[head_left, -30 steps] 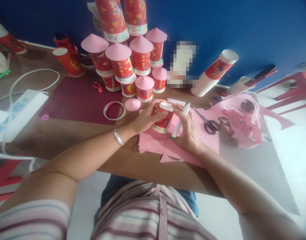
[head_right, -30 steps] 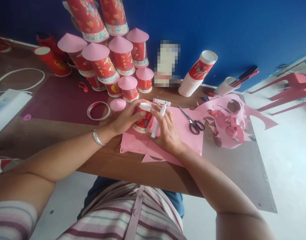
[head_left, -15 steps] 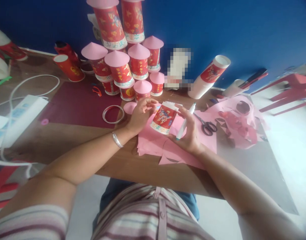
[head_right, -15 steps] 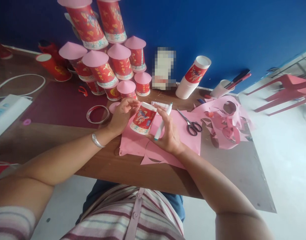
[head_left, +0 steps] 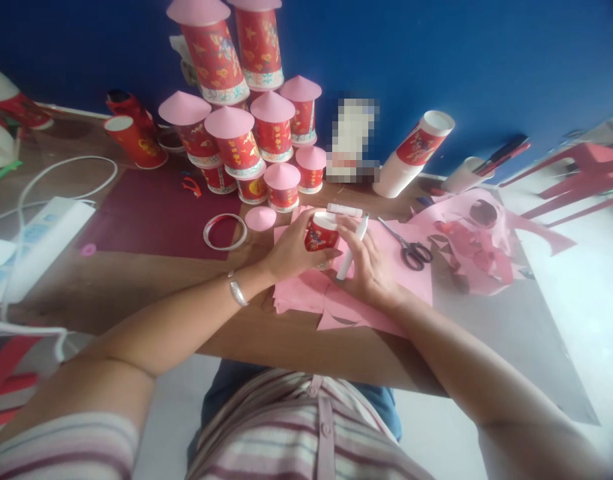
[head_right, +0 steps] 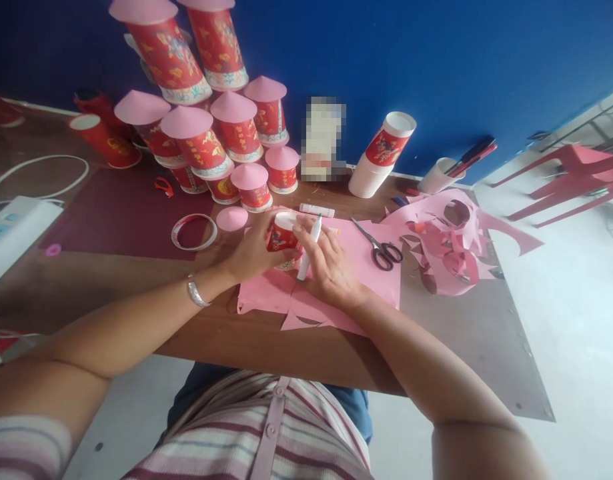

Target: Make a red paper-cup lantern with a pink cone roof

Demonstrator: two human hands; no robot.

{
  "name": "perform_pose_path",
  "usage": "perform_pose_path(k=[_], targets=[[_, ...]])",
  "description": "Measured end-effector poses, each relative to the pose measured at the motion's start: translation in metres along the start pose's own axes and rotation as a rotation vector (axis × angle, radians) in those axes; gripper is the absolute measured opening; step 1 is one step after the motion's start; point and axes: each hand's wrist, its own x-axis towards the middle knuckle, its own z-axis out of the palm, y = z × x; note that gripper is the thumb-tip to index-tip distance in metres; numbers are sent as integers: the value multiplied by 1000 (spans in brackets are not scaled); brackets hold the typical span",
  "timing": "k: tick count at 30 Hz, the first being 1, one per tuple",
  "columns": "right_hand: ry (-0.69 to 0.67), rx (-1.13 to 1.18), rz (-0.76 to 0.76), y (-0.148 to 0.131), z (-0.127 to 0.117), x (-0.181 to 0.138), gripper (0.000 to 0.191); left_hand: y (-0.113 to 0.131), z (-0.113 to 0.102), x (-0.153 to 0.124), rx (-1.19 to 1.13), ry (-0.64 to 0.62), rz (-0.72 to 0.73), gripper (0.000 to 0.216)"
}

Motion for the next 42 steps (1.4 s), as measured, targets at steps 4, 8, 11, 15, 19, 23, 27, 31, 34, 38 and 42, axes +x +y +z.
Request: perform_pose_path(k=[4, 8, 11, 15, 19, 23, 27, 31, 34, 38, 42], targets=[[78, 41, 16, 1, -2, 2, 94, 5, -6, 4, 62, 41, -29, 53], [231, 67, 97, 9, -5, 3, 94, -3, -15, 7, -6, 222, -56, 43], [294, 61, 180, 16, -7, 1, 97, -8, -17, 8, -21, 259, 37, 42], [323, 31, 240, 21, -8, -1, 96, -3, -17, 7, 78, 283, 152, 40], [332, -4, 246, 20, -10, 1, 94, 4, -18, 4, 170, 261, 179, 47], [332, -5, 235, 19, -11, 2, 96, 2, -17, 2, 17, 257, 178, 32], [325, 51, 224, 20, -9, 1, 98, -6, -16, 3, -145, 210, 97, 38], [260, 115, 170, 19, -4, -1, 99, -9, -14, 5, -382, -4, -107, 51], [187, 175, 96, 17, -1, 0, 97, -6, -12, 6, -594, -236, -247, 58], [93, 225, 44, 18, -2, 1, 94, -2, -12, 5, -696, -406, -327, 47], [68, 227, 45, 20, -3, 1, 97, -1, -18, 4, -709, -423, -335, 48]])
